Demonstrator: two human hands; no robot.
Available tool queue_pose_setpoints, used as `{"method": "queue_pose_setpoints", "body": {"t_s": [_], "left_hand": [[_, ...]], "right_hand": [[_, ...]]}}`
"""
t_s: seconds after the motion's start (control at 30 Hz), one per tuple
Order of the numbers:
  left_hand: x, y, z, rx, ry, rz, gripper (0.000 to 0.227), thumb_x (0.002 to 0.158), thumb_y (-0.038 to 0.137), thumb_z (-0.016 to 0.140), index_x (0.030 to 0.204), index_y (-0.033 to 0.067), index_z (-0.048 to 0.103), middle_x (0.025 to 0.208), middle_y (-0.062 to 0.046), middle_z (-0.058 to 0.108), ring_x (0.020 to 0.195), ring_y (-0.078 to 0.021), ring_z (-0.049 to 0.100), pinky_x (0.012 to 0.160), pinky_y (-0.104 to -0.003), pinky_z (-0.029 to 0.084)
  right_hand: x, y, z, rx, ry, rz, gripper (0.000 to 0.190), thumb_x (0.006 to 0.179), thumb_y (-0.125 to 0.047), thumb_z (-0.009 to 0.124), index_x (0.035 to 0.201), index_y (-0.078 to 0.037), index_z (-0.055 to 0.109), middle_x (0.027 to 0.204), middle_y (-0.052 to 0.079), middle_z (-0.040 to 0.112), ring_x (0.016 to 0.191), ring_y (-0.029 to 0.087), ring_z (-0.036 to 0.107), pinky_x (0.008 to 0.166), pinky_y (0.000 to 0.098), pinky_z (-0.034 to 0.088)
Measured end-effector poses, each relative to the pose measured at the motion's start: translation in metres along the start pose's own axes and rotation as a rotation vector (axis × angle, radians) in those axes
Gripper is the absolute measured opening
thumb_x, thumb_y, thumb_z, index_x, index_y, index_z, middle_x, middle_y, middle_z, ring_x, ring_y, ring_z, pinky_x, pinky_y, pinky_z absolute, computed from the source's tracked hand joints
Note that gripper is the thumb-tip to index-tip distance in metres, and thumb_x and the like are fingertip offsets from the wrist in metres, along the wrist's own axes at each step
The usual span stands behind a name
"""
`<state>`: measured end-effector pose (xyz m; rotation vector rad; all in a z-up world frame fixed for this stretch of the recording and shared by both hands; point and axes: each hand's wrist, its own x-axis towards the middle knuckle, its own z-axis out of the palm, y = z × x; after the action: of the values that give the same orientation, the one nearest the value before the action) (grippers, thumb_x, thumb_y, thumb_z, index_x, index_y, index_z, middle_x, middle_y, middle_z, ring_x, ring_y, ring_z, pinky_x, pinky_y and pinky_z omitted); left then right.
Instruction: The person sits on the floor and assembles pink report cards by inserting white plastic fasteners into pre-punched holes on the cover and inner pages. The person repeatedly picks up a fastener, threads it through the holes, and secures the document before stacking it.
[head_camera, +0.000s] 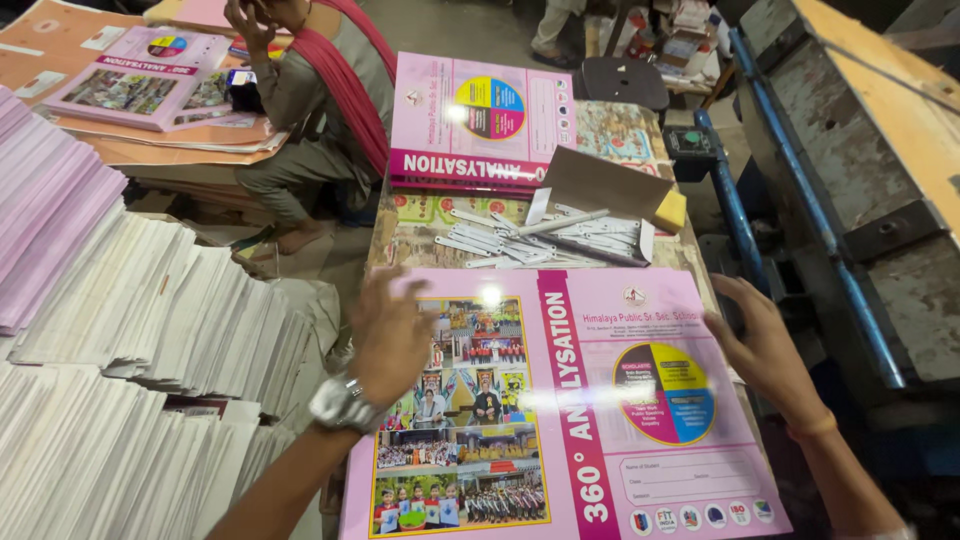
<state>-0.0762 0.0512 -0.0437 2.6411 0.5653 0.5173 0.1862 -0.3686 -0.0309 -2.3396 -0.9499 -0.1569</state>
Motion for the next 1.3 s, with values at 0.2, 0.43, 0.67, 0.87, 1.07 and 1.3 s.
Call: {"method": "queue_pose_setpoints", "body": {"t_s": [0.2, 0.43, 0.67, 0.87, 1.07, 1.3], "left_hand": [[0.068, 0.073, 0.072, 0.015, -0.125, 0.238, 0.052, 0.094, 0.042, 0.061, 0.123, -0.0013, 0.063, 0.131, -0.023, 0.058, 0.130, -0.0392, 0.046, 0.105, -0.057, 0.033], [0.085, 0.076, 0.135, -0.019, -0.059, 0.214, 0.033, 0.100, 0.033, 0.056, 0.114, 0.0059, 0.068, 0.114, -0.015, 0.064, 0.113, -0.0344, 0.058, 0.100, -0.053, 0.041], [0.078, 0.081, 0.138, -0.025, 0.015, 0.173, 0.027, 0.097, 0.030, 0.059, 0.109, 0.0075, 0.069, 0.111, -0.015, 0.063, 0.107, -0.0340, 0.057, 0.097, -0.050, 0.041], [0.078, 0.082, 0.131, -0.044, 0.017, 0.134, 0.037, 0.098, 0.032, 0.059, 0.111, -0.0015, 0.067, 0.109, -0.016, 0.061, 0.105, -0.0322, 0.056, 0.097, -0.047, 0.040], [0.079, 0.081, 0.128, -0.088, -0.006, 0.123, 0.035, 0.099, 0.030, 0.055, 0.111, -0.0008, 0.067, 0.113, -0.017, 0.060, 0.110, -0.0319, 0.055, 0.100, -0.047, 0.039], [0.079, 0.083, 0.126, -0.088, -0.024, 0.121, 0.035, 0.099, 0.030, 0.054, 0.110, -0.0006, 0.067, 0.113, -0.017, 0.060, 0.112, -0.0331, 0.054, 0.101, -0.049, 0.038]], "right_hand": [[0.116, -0.077, 0.050, -0.245, -0.157, -0.346, 0.027, 0.098, -0.017, 0.063, 0.123, -0.011, 0.068, 0.123, 0.011, 0.070, 0.121, 0.031, 0.061, 0.105, 0.0433, 0.047], [0.200, -0.054, 0.151, -0.385, -0.205, -0.495, 0.041, 0.085, -0.011, 0.064, 0.126, -0.017, 0.066, 0.125, 0.008, 0.069, 0.120, 0.028, 0.061, 0.094, 0.0457, 0.047], [0.201, -0.032, 0.182, -0.407, -0.198, -0.427, 0.033, 0.087, -0.017, 0.067, 0.120, -0.017, 0.067, 0.113, 0.004, 0.070, 0.113, 0.026, 0.063, 0.095, 0.0450, 0.047], [0.184, -0.045, 0.180, -0.217, -0.072, -0.375, 0.028, 0.089, -0.014, 0.068, 0.117, -0.017, 0.071, 0.112, 0.007, 0.070, 0.110, 0.029, 0.063, 0.095, 0.0454, 0.046], [0.182, -0.052, 0.175, -0.142, 0.048, -0.468, 0.027, 0.086, -0.011, 0.070, 0.112, -0.013, 0.073, 0.119, 0.010, 0.068, 0.115, 0.031, 0.060, 0.097, 0.0446, 0.045], [0.182, -0.048, 0.178, -0.134, 0.036, -0.404, 0.018, 0.089, -0.016, 0.073, 0.106, -0.011, 0.072, 0.112, 0.008, 0.069, 0.112, 0.030, 0.060, 0.097, 0.0433, 0.045]]}}
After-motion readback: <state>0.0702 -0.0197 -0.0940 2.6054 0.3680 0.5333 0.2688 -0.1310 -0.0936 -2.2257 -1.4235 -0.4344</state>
